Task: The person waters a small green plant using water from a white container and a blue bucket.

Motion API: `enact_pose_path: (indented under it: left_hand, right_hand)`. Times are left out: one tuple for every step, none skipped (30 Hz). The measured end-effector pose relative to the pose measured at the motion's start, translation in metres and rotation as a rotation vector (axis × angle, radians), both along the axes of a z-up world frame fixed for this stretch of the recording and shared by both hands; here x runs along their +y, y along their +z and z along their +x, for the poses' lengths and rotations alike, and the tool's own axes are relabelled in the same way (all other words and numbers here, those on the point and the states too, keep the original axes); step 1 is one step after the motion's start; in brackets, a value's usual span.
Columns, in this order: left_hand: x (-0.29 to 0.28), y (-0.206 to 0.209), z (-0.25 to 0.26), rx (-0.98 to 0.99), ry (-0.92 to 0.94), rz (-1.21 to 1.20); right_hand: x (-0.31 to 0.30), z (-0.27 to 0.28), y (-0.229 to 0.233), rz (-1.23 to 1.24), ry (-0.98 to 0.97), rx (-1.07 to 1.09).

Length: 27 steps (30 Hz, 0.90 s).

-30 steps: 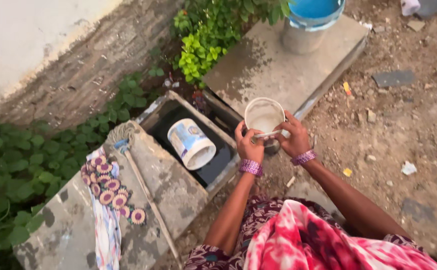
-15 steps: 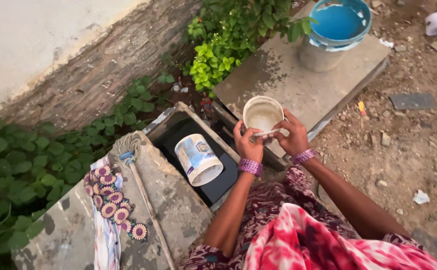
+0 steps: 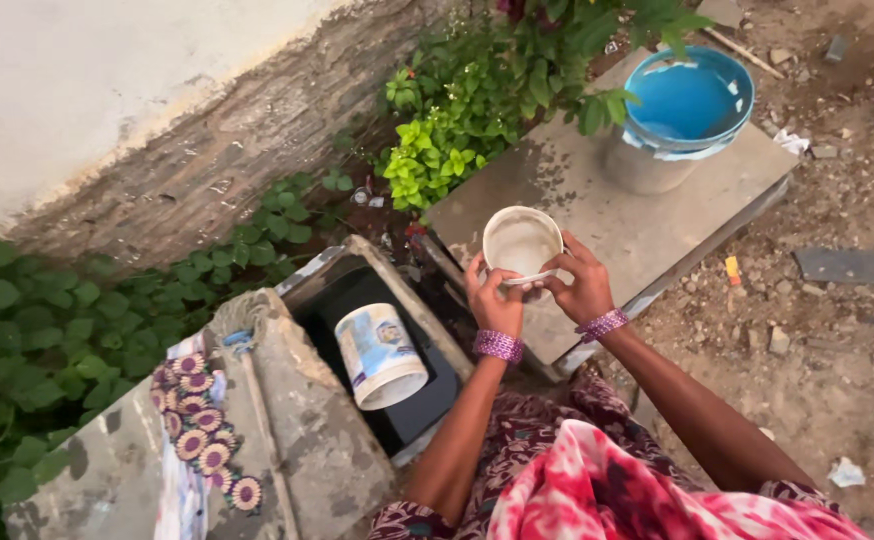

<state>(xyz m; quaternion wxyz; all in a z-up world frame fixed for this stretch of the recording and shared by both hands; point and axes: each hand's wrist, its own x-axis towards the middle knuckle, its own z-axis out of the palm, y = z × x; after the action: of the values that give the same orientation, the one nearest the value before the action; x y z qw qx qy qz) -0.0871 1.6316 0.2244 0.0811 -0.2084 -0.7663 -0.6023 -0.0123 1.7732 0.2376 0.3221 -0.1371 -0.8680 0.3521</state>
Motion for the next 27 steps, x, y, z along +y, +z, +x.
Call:
enact_pose_path:
  left_hand:
    - [0.01,-0.002,0.002,-0.01,0.007,0.006]
    - [0.022,-0.003,0.003,-0.02,0.014,0.011]
    - [0.034,-0.003,0.002,-0.025,0.024,0.021]
    - [0.045,-0.003,0.003,-0.042,0.027,0.03]
    - [0.055,-0.002,0.005,-0.058,0.033,0.038]
    - [0.065,-0.001,0.007,-0.074,0.038,0.046]
    - [0.074,0.001,0.008,-0.067,0.05,0.025]
    - [0.08,0.003,0.011,-0.06,0.062,0.005]
    - [0.091,0.006,0.009,-0.049,0.073,-0.01]
    - [0.103,0.009,0.007,-0.033,0.082,-0.005]
    - [0.11,0.011,0.009,-0.025,0.094,-0.009]
    - [0.116,0.013,0.011,-0.017,0.107,-0.013]
    - [0.12,0.016,0.014,-0.028,0.102,-0.003]
    - [0.125,0.018,0.014,-0.039,0.097,0.006]
    - [0.132,0.022,0.013,-0.046,0.089,0.02]
    - [0.137,0.025,0.014,-0.041,0.086,0.012]
    - [0.141,0.028,0.013,-0.033,0.084,0.006]
    - [0.145,0.031,0.011,-0.025,0.083,-0.001]
    - [0.149,0.034,0.009,-0.032,0.078,0.009]
    - [0.154,0.035,0.007,-0.04,0.074,0.019]
    - [0.158,0.037,0.005,-0.048,0.068,0.029]
    - [0.163,0.038,0.001,-0.036,0.074,0.02]
    - [0.166,0.04,-0.003,-0.025,0.079,0.009]
    - [0.169,0.042,-0.006,-0.015,0.083,-0.002]
    - [0.173,0.044,-0.009,-0.019,0.079,0.006]
    - [0.177,0.047,-0.012,-0.024,0.075,0.015]
    - [0.18,0.049,-0.015,-0.031,0.068,0.023]
  right_hand:
    - [0.011,0.0,-0.001,0.0,0.006,-0.004]
    - [0.022,-0.001,-0.001,0.0,0.013,-0.007]
    - [0.035,-0.003,0.0,0.003,0.022,-0.006]
    - [0.047,-0.003,0.002,0.0,0.031,-0.005]
    - [0.058,-0.003,0.004,-0.004,0.042,-0.004]
    - [0.069,-0.003,0.007,-0.008,0.052,-0.002]
    - [0.078,-0.002,0.009,-0.004,0.064,-0.009]
    - [0.086,0.0,0.011,0.0,0.077,-0.015]
    - [0.098,-0.002,0.015,0.01,0.087,-0.017]
    - [0.111,-0.005,0.019,0.024,0.102,-0.017]
    - [0.12,-0.004,0.021,0.029,0.121,-0.025]
    - [0.127,-0.004,0.023,0.035,0.14,-0.033]
    - [0.131,-0.003,0.025,0.027,0.144,-0.019]
    - [0.136,-0.003,0.027,0.02,0.148,-0.005]
    - [0.143,-0.004,0.03,0.018,0.149,0.012]
    - [0.148,-0.003,0.033,0.013,0.148,0.004]
    - [0.153,-0.004,0.035,0.008,0.149,0.0]
    - [0.157,-0.006,0.037,0.004,0.15,-0.004]
    - [0.162,-0.008,0.039,0.014,0.154,-0.001]
    - [0.166,-0.01,0.041,0.025,0.158,0.002]
    - [0.17,-0.012,0.042,0.035,0.161,0.005]
    - [0.174,-0.015,0.044,0.022,0.162,0.007]
    - [0.177,-0.018,0.047,0.008,0.161,0.007]
    - [0.18,-0.019,0.049,-0.007,0.16,0.007]
    - [0.182,-0.023,0.052,0.001,0.162,0.018]
    - [0.186,-0.026,0.056,0.008,0.164,0.029]
    - [0.188,-0.028,0.058,0.016,0.163,0.038]
